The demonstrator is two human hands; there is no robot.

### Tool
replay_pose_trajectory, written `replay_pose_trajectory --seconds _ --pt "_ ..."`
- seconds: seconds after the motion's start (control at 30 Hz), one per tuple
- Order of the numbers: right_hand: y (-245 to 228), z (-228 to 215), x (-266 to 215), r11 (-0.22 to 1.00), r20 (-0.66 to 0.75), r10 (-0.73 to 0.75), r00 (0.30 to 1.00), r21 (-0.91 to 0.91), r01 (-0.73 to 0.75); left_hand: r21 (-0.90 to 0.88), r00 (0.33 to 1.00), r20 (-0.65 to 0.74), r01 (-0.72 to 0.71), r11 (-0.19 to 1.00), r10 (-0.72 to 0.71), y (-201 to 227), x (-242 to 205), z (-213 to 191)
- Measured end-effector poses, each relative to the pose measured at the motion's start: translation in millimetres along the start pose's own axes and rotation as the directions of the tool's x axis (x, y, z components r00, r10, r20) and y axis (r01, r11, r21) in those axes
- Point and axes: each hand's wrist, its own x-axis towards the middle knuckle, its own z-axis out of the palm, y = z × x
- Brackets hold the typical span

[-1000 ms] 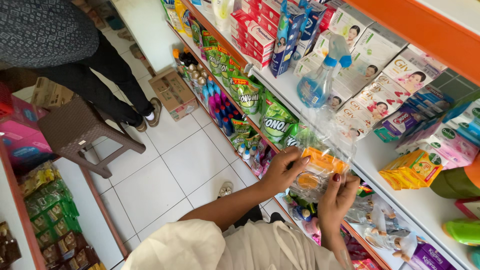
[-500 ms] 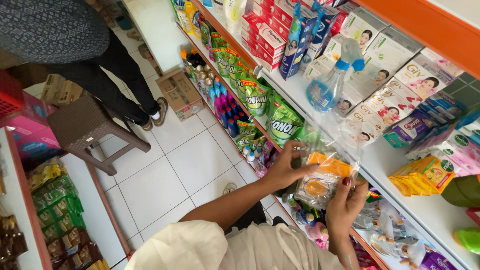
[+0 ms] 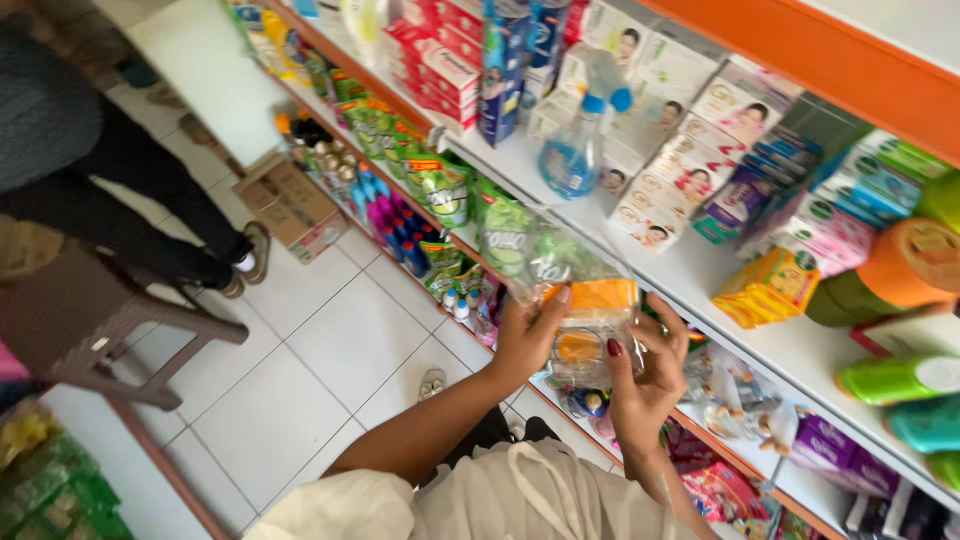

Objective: The person cleans a store shelf using a spray bottle and cloth, then handles a packaged item by removing it from plastic and placing it back on the shelf.

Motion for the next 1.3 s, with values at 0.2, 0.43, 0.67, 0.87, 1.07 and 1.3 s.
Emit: replay_pose_trajectory --seconds 0.2,0.43,0.67,0.87,1.07,1.3 --pt "17 -27 -6 0.991 0.149 0.082 0.985 -0.117 -0.065 -0.051 0.996 0.082 0.045 0.998 -0.041 3 -1 7" --pt "16 -22 -22 0.969 0.054 -0.022 0.998 -0.244 0.034 0.058 0.973 0.203 0.102 0.993 -0.112 18 3 18" --pt "-1 -15 -12 0.816 0.161 -0.244 0.956 -0.499 0.293 0.126 0.981 0.159 0.093 0.988 -0.112 14 5 24" --pt "-10 -17 -3 0.788 0.312 -0.176 0.934 -0.523 0.324 0.002 0.970 0.198 0.144 0.990 -0.141 20 9 14" --pt "4 -21 -7 0.828 0.354 -0.036 0.935 -0.514 0.226 0.207 0.888 0.349 0.237 0.949 -0.298 30 15 14" --pt "21 -35 -19 0.972 0.387 0.047 0.921 -0.231 0.048 0.283 0.769 0.587 0.099 0.954 -0.254 31 21 8"
